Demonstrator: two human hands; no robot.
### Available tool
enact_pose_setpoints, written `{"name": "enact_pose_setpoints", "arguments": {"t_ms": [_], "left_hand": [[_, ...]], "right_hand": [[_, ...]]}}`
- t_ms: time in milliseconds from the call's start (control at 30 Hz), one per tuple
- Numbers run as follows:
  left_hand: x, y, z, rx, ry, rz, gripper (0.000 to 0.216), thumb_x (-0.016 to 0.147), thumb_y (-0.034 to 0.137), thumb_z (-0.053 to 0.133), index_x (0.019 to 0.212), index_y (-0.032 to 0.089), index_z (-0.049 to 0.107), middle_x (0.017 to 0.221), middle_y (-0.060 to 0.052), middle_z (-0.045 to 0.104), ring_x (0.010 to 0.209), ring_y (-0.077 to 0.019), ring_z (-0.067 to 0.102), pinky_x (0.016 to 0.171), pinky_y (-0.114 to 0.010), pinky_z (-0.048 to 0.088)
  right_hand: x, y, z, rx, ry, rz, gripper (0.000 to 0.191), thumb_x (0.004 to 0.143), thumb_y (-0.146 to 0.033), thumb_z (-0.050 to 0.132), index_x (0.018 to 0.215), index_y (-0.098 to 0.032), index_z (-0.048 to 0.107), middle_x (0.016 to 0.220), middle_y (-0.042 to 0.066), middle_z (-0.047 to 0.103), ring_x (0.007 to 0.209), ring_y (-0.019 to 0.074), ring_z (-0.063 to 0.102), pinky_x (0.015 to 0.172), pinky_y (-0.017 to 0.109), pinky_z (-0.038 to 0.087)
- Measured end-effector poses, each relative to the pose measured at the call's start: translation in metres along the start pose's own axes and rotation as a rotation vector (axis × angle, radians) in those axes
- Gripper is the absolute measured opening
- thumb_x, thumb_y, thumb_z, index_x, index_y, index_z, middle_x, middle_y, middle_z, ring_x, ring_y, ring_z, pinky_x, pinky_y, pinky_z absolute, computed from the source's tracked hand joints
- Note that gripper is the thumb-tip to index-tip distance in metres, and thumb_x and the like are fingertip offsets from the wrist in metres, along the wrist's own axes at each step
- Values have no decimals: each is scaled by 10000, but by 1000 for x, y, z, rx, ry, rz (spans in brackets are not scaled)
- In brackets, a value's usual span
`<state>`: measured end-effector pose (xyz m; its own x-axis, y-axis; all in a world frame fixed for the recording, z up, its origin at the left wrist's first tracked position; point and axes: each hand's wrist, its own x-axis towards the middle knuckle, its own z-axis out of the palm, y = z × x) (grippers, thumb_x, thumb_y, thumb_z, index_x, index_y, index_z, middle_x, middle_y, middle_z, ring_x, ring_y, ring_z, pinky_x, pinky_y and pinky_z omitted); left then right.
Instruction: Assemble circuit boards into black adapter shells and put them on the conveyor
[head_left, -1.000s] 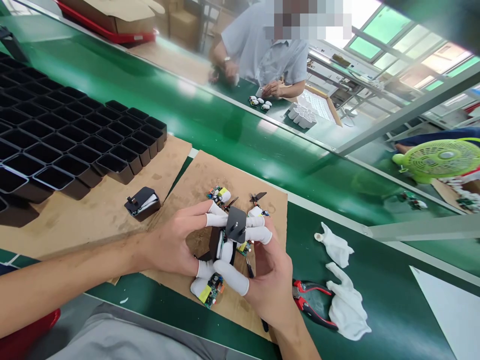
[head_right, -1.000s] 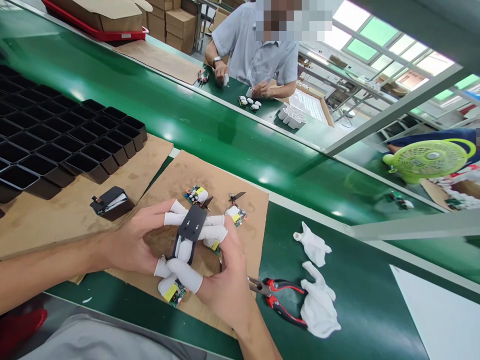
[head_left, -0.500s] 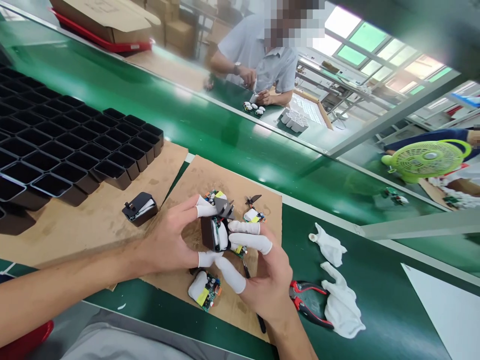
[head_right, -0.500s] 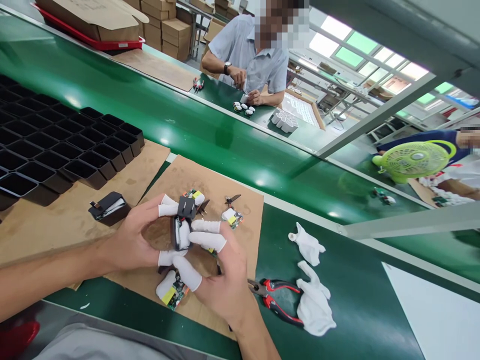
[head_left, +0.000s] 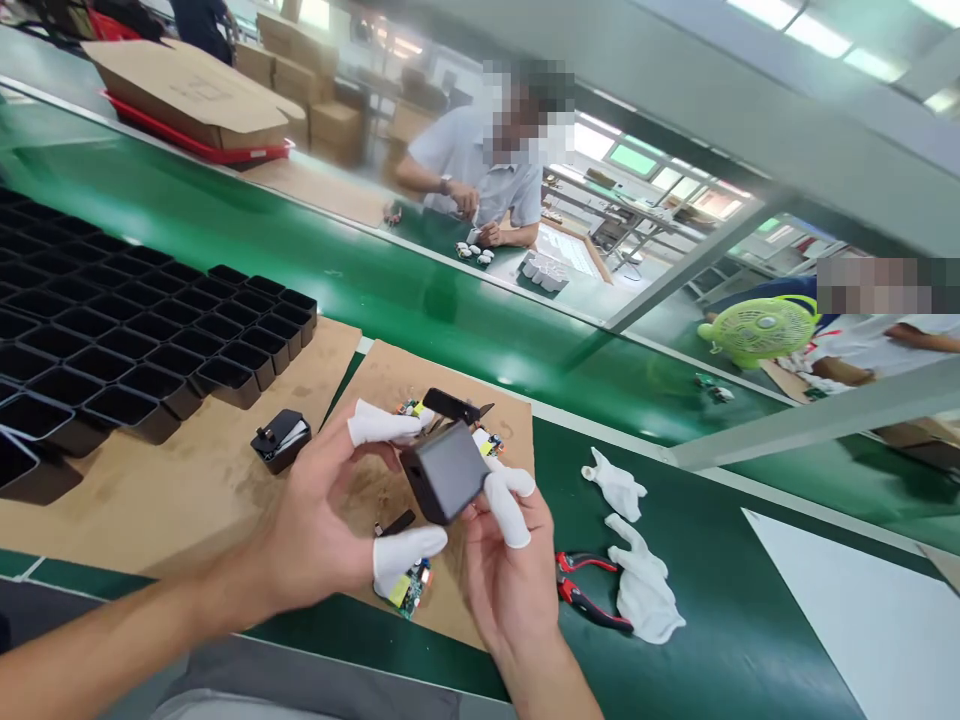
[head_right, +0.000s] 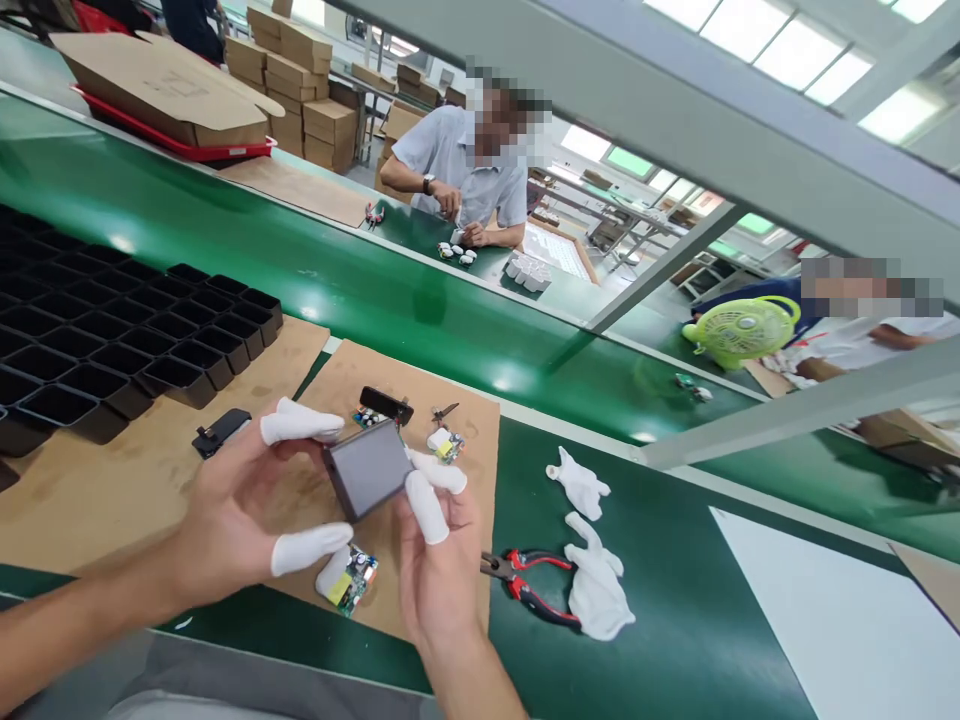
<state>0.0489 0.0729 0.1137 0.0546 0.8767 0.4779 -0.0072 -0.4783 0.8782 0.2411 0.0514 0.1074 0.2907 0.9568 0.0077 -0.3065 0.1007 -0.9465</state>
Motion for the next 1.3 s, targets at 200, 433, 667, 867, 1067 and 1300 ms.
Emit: {"name": "enact_pose_setpoints", "arguments": {"t_ms": [200,433,667,867,1067,1300], "left_hand": [[-41,18,22,-275,51,-414,564,840,491,984,1287,286,709,1232,-70,778,1115,-277,737,985,-404,633],[-53,14,25,-348,30,-519,590,776,524,1010,1236,267,744,1251,-80,802,1215,-319,749,1125,-468,622],[-60,14,26,-380,42,-527,567,798,482,996,1237,248,724,1278,-100,803,1220,-322,764,1112,-455,637],[-65,11,23,-385,30,-513,561,845,503,963,1282,251,718,1316,-117,798,1290,-342,748,1145,-462,635],[-80,2,-1,-309,-9,-493,779,827,550,981,1483,288,652,1479,-146,747,1373,-357,730,1190,-465,609],[-86,-8,-13,-373,-26,-583,787,720,757,960,1294,260,750,1254,-158,848,1220,-437,808,1015,-526,701]], "right_hand": [[-52,13,24,372,95,274,314,962,-583,841,1163,-343,863,1253,22,873,1268,272,798,1176,497,645],[-86,58,34,480,128,382,376,954,-632,827,1129,-303,878,1181,51,877,1090,233,832,1053,381,708],[-90,58,32,440,48,381,432,976,-629,793,1235,-287,844,1170,82,863,1206,303,805,1129,522,687],[-96,65,32,431,134,328,359,1025,-615,735,1206,-321,833,1293,42,847,1276,264,787,1169,457,657],[-98,61,19,321,144,114,227,984,-458,864,1181,-369,794,1248,-7,850,1158,221,811,1022,400,685],[-104,55,37,310,43,213,306,942,-539,904,1133,-319,810,1213,28,852,1166,232,808,1046,388,666]]}}
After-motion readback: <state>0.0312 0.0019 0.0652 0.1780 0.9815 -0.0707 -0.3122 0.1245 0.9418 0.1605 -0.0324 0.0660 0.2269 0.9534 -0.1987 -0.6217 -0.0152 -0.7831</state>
